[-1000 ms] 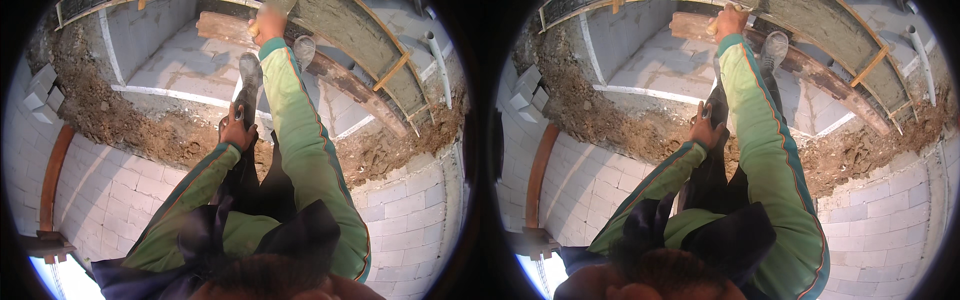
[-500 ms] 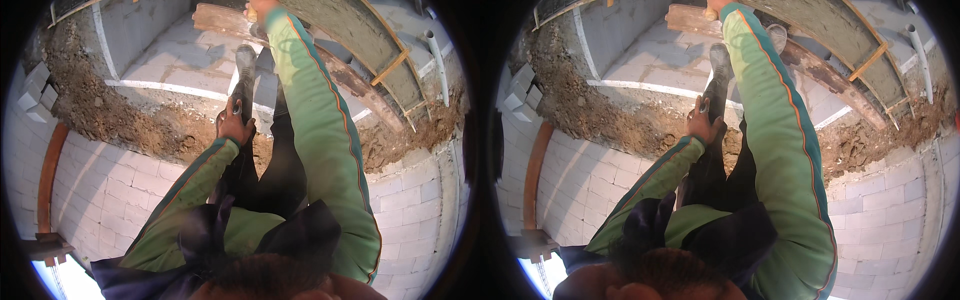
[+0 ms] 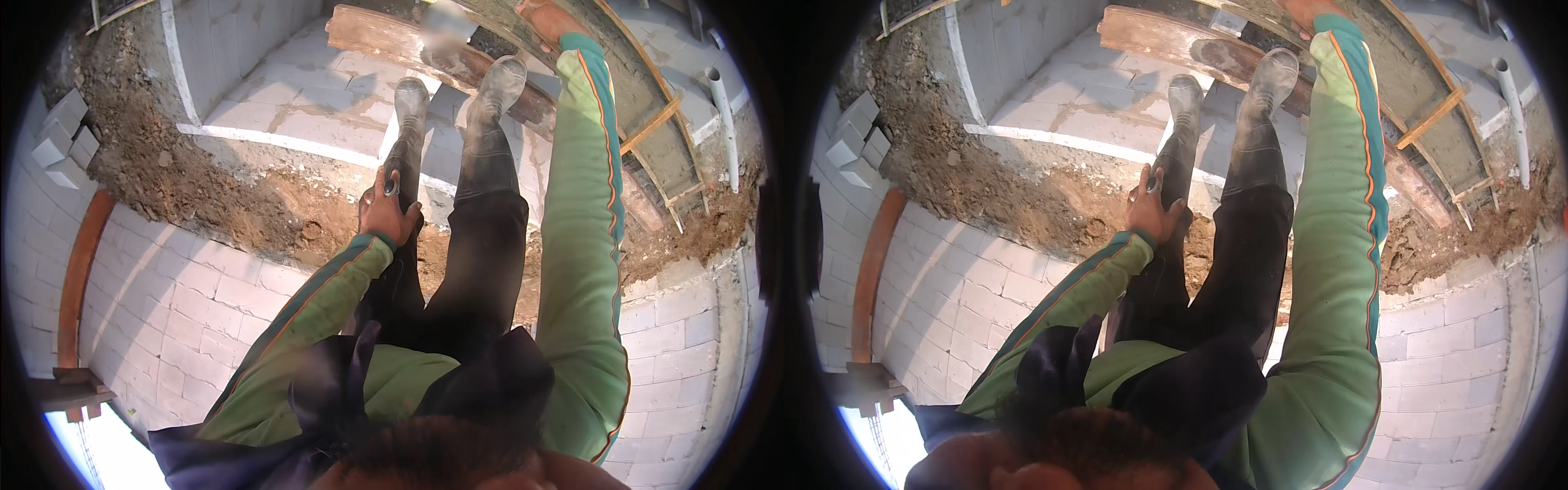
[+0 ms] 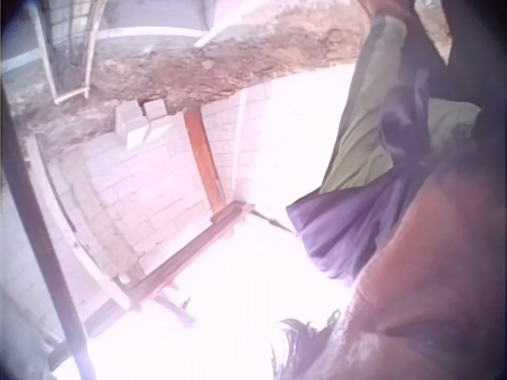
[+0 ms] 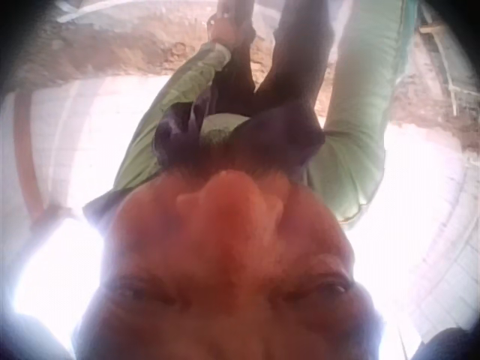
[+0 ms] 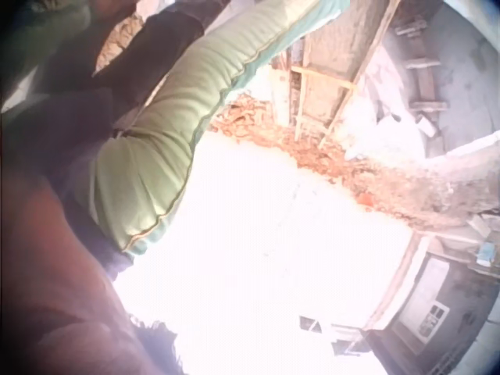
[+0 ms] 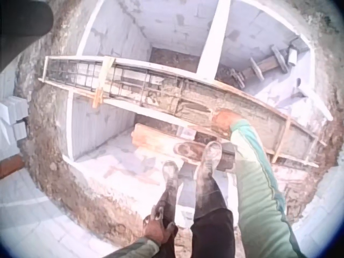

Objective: The person uses a trowel to smooth wet concrete within a wooden form, pours more concrete from a bucket into the form, and maneuvers a wooden plank above the foundation structure.

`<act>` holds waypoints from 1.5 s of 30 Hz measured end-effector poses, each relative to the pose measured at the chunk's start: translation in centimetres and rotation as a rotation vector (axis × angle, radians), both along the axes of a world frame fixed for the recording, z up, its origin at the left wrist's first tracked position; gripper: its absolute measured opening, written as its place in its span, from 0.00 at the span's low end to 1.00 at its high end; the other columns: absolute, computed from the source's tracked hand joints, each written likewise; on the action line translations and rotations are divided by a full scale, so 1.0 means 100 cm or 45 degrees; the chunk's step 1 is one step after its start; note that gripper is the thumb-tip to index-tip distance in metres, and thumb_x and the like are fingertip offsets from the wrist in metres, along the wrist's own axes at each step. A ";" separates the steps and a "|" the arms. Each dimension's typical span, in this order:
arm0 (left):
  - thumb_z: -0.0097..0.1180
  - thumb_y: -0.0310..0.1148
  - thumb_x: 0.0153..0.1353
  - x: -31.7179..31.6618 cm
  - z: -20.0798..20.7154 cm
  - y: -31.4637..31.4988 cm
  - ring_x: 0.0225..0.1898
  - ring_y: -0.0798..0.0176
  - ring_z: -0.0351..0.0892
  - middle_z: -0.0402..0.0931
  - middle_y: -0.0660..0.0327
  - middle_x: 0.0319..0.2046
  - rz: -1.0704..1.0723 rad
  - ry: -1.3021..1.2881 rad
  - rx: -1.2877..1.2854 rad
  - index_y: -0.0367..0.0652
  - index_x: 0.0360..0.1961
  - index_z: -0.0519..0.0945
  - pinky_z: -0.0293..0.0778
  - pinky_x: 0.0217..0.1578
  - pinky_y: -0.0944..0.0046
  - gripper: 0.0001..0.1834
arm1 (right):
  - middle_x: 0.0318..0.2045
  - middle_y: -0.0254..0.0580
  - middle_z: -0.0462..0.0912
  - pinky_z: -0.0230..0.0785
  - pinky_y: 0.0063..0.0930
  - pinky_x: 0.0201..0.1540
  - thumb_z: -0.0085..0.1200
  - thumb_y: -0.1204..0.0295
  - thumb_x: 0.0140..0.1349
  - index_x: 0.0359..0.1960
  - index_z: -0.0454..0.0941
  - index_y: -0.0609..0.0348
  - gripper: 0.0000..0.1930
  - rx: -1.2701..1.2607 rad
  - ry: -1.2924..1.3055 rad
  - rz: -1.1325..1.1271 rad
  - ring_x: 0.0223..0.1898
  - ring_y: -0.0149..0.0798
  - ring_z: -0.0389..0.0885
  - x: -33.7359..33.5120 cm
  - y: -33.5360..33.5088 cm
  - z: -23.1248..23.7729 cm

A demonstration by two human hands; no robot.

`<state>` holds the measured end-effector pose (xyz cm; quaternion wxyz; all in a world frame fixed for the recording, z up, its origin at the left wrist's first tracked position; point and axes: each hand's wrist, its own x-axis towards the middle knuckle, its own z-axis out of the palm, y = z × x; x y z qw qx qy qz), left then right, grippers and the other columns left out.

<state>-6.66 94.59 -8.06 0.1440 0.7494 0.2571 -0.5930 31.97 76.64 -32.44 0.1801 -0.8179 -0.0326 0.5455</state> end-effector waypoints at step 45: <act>0.57 0.57 0.65 -0.002 -0.002 0.006 0.66 0.40 0.73 0.40 0.54 0.82 -0.143 -0.077 -0.009 0.48 0.80 0.54 0.71 0.64 0.44 0.49 | 0.40 0.58 0.88 0.78 0.49 0.50 0.50 0.61 0.60 0.38 0.88 0.59 0.18 -0.178 -0.261 0.565 0.44 0.58 0.87 -0.009 -0.031 0.006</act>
